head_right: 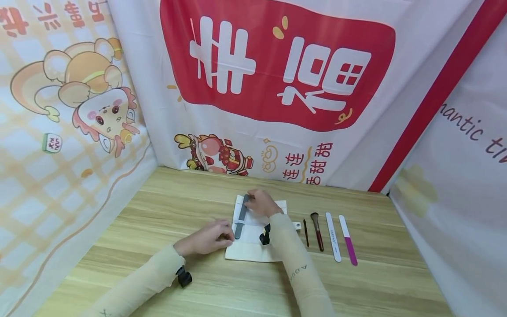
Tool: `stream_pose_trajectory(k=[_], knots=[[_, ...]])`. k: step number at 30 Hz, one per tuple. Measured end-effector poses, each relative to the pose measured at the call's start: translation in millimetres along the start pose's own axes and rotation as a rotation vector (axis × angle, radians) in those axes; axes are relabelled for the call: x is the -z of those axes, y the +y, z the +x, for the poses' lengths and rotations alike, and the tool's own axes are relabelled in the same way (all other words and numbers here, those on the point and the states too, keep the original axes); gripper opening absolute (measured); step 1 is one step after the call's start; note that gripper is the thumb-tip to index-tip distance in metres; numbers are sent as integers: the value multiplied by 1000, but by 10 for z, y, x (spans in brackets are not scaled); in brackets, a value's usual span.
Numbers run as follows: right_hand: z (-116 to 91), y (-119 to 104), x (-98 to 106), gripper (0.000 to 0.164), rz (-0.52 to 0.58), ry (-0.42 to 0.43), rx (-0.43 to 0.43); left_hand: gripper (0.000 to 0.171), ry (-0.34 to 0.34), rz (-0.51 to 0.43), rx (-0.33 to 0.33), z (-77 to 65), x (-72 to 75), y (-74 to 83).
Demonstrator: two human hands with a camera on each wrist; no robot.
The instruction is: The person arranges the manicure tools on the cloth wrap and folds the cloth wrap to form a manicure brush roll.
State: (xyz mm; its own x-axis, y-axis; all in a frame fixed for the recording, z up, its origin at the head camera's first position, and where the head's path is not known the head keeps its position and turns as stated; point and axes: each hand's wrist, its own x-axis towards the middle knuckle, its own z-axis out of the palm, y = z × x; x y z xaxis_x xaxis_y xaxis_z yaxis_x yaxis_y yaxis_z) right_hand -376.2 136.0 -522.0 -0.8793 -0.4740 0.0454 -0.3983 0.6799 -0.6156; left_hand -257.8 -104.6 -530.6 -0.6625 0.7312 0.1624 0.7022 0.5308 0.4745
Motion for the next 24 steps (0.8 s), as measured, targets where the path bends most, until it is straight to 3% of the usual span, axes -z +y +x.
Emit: stream_pose_trajectory(k=[10, 24], knots=[[-39, -47, -17, 46, 6, -5, 23, 9, 5, -27, -11, 13, -20, -23], [-186, -196, -42, 49, -67, -79, -40, 10, -40, -83, 34, 34, 6, -24]])
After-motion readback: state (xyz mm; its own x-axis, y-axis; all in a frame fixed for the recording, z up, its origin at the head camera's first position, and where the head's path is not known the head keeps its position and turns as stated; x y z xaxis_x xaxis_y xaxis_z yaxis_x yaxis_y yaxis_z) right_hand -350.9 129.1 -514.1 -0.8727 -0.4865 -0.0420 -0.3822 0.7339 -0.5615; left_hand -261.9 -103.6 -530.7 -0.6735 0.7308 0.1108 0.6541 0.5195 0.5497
